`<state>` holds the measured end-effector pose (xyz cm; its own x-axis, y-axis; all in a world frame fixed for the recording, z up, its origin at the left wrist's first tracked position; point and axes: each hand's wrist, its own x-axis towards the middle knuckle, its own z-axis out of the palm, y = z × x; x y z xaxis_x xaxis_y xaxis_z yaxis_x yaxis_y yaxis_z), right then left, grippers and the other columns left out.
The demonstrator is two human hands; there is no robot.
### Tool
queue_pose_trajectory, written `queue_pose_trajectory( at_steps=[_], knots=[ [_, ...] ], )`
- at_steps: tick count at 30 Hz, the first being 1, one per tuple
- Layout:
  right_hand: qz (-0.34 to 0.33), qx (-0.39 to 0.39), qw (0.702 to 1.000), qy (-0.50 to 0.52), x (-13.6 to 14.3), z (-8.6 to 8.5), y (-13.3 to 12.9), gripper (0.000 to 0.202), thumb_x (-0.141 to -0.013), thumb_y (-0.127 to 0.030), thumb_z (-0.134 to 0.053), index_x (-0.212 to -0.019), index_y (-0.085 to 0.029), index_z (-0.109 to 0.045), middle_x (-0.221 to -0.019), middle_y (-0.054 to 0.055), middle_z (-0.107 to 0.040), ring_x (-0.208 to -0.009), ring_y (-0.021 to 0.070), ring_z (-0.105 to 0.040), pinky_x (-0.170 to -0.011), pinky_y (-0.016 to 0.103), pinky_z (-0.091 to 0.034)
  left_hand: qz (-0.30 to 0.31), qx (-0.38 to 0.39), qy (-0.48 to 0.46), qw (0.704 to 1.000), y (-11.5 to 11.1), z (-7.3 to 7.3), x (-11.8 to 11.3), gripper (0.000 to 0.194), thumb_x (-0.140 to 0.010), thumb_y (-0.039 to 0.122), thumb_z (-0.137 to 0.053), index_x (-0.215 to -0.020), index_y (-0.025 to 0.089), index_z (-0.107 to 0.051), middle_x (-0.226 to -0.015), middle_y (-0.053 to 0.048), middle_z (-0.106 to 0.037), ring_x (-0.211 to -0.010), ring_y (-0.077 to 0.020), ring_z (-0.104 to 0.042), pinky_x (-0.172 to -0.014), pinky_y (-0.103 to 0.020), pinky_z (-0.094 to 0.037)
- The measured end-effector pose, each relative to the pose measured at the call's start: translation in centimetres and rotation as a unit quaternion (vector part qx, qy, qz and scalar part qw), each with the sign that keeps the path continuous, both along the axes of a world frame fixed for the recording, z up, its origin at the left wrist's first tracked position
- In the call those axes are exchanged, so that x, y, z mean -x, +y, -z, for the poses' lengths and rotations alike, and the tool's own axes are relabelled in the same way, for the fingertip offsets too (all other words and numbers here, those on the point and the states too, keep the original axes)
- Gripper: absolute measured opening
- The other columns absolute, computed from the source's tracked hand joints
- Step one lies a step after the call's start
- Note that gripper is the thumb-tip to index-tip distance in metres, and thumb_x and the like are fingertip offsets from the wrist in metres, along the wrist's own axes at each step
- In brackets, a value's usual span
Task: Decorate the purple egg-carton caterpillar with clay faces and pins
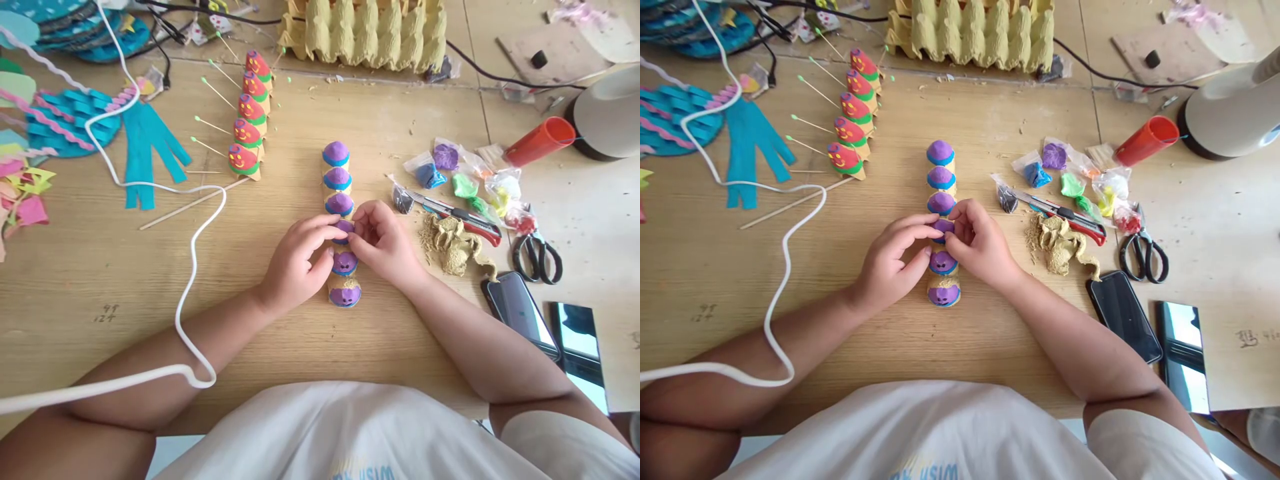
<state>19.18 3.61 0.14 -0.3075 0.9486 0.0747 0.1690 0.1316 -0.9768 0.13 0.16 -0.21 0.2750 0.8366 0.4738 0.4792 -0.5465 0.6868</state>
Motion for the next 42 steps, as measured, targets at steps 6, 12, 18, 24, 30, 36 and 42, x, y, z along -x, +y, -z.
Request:
queue_pose_trajectory(
  at_steps=[6,12,18,24,30,36,42],
  knots=[
    [0.001,0.003,1.000,0.004,0.0,0.0,-0.1,0.022,-0.083,-0.015,-0.063,-0.097,-0.025,-0.050,-0.075,-0.004,-0.047,-0.063,0.0124,-0.043,-0.055,0.028,-0.034,0.000,0.001,0.006,1.000,0.0,0.0,0.0,0.036,-0.092,0.001,-0.056,-0.118,0.022,-0.069,-0.134,-0.007,-0.072,-0.131,-0.0216,-0.066,-0.115,-0.039,-0.052],
    [-0.001,0.009,1.000,0.010,0.1,-0.1,-0.1,0.023,-0.083,-0.014,-0.063,-0.097,-0.025,-0.050,-0.076,-0.004,-0.048,-0.064,0.0125,-0.044,-0.054,0.028,-0.033,-0.006,0.002,0.019,1.000,0.0,0.0,0.1,0.036,-0.092,0.003,-0.057,-0.120,0.022,-0.070,-0.135,-0.007,-0.071,-0.130,-0.0215,-0.067,-0.115,-0.039,-0.053],
    [-0.004,0.017,1.000,0.014,0.1,-0.2,-0.1,0.023,-0.082,-0.014,-0.063,-0.097,-0.025,-0.050,-0.075,-0.004,-0.047,-0.063,0.0125,-0.043,-0.055,0.028,-0.034,-0.003,0.006,0.014,1.000,0.0,-0.1,0.1,0.034,-0.094,0.005,-0.056,-0.119,0.022,-0.070,-0.135,-0.007,-0.072,-0.130,-0.0215,-0.066,-0.115,-0.040,-0.053],
    [0.000,0.015,0.999,0.029,0.0,-0.3,-0.1,0.023,-0.080,-0.012,-0.060,-0.098,-0.024,-0.052,-0.074,-0.004,-0.046,-0.065,0.0132,-0.043,-0.057,0.028,-0.035,-0.003,0.014,0.009,1.000,0.0,-0.2,0.1,0.034,-0.093,0.004,-0.057,-0.119,0.022,-0.070,-0.135,-0.007,-0.072,-0.130,-0.0219,-0.066,-0.115,-0.040,-0.053],
    [0.001,0.007,1.000,0.016,-0.2,-0.4,-0.1,0.018,-0.082,-0.015,-0.061,-0.098,-0.023,-0.055,-0.075,-0.003,-0.049,-0.066,0.0129,-0.046,-0.058,0.027,-0.037,-0.009,0.028,-0.006,1.000,-0.1,-0.1,0.2,0.030,-0.097,0.009,-0.056,-0.120,0.022,-0.069,-0.134,-0.008,-0.072,-0.130,-0.0223,-0.066,-0.115,-0.042,-0.053],
    [-0.005,-0.071,0.992,-0.101,-0.8,-0.9,-0.3,0.017,-0.080,-0.012,-0.065,-0.092,-0.022,-0.058,-0.077,-0.002,-0.057,-0.065,0.0132,-0.048,-0.061,0.029,-0.039,-0.014,0.035,-0.014,0.999,-0.2,-0.1,0.2,0.028,-0.097,0.011,-0.055,-0.120,0.021,-0.069,-0.134,-0.010,-0.072,-0.130,-0.0224,-0.066,-0.116,-0.043,-0.053],
    [0.002,-0.143,0.971,-0.190,-0.9,-1.3,-0.6,0.012,-0.082,-0.014,-0.067,-0.088,-0.022,-0.061,-0.081,0.001,-0.063,-0.071,0.0162,-0.055,-0.066,0.031,-0.041,-0.017,0.042,-0.009,0.999,-0.2,-0.2,0.1,0.028,-0.097,0.013,-0.056,-0.120,0.021,-0.069,-0.135,-0.009,-0.072,-0.131,-0.0226,-0.066,-0.116,-0.043,-0.053]
  ],
)
